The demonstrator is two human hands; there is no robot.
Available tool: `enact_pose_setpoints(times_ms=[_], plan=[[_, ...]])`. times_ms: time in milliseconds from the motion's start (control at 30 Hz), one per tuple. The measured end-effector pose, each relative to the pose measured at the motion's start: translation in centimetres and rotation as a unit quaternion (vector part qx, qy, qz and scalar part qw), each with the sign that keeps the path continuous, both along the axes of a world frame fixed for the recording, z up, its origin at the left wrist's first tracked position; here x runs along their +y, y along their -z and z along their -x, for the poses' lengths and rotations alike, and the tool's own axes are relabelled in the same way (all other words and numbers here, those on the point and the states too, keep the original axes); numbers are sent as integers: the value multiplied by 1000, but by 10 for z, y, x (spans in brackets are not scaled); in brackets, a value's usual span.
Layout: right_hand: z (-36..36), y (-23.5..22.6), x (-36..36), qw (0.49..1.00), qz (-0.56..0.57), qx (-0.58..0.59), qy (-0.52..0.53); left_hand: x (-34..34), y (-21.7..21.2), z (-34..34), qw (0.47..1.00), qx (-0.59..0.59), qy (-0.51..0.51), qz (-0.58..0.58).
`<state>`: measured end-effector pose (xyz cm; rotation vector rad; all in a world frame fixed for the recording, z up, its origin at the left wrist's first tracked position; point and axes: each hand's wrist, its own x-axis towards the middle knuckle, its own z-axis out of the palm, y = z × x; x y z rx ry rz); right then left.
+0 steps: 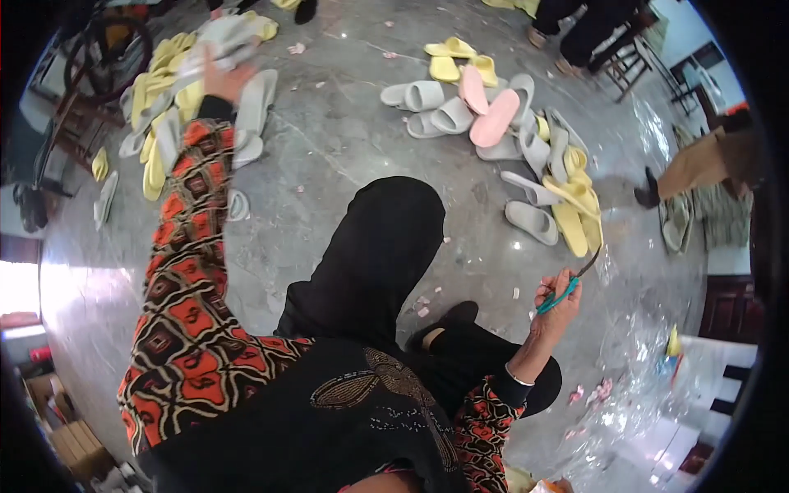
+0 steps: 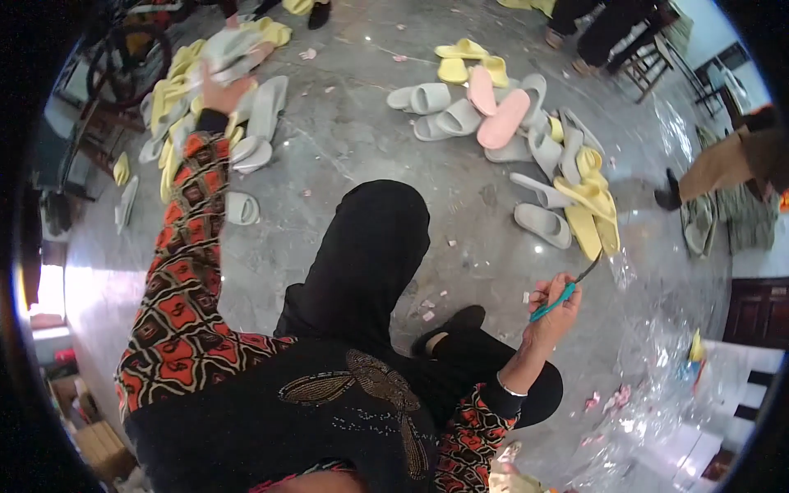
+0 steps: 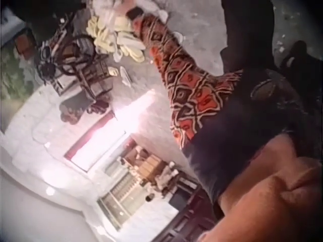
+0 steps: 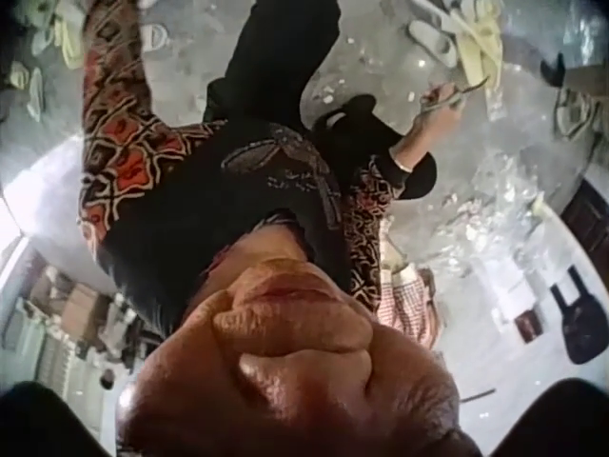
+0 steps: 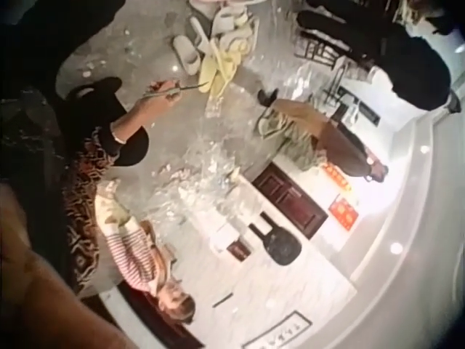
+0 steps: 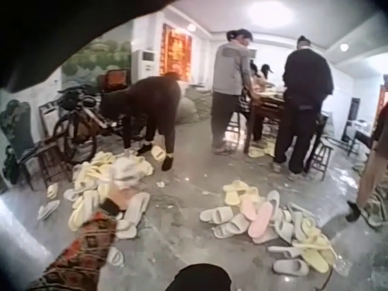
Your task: The person picks up slippers from the floor, trims excess material from them using scissors, and sets them down.
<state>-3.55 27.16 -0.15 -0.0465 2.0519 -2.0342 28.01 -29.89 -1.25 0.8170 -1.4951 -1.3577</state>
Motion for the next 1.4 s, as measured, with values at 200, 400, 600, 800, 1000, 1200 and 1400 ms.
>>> enact_pose_setpoints(times_ms=[200,400,600,800,1000,1200,1400], plan=[[-9,8,-23,997,1,-72,-32,-37,56,19,950,15,127,-284],[-6,37,-37,977,-145,-101,-122,78,157,209,925,-191,195,-262],[-2,58,-40,954,-255,-103,-120,89,248,349,886,-404,185,131],[7,74,-42,950,-259,-149,-92,101,284,428,819,-519,12,245],[16,77,-58,961,-196,-188,-59,69,316,433,845,-486,14,220],[5,82,-62,961,-179,-201,-65,79,324,392,868,-447,-8,217],[0,98,-61,941,-256,-201,-97,178,294,283,889,-338,122,283]])
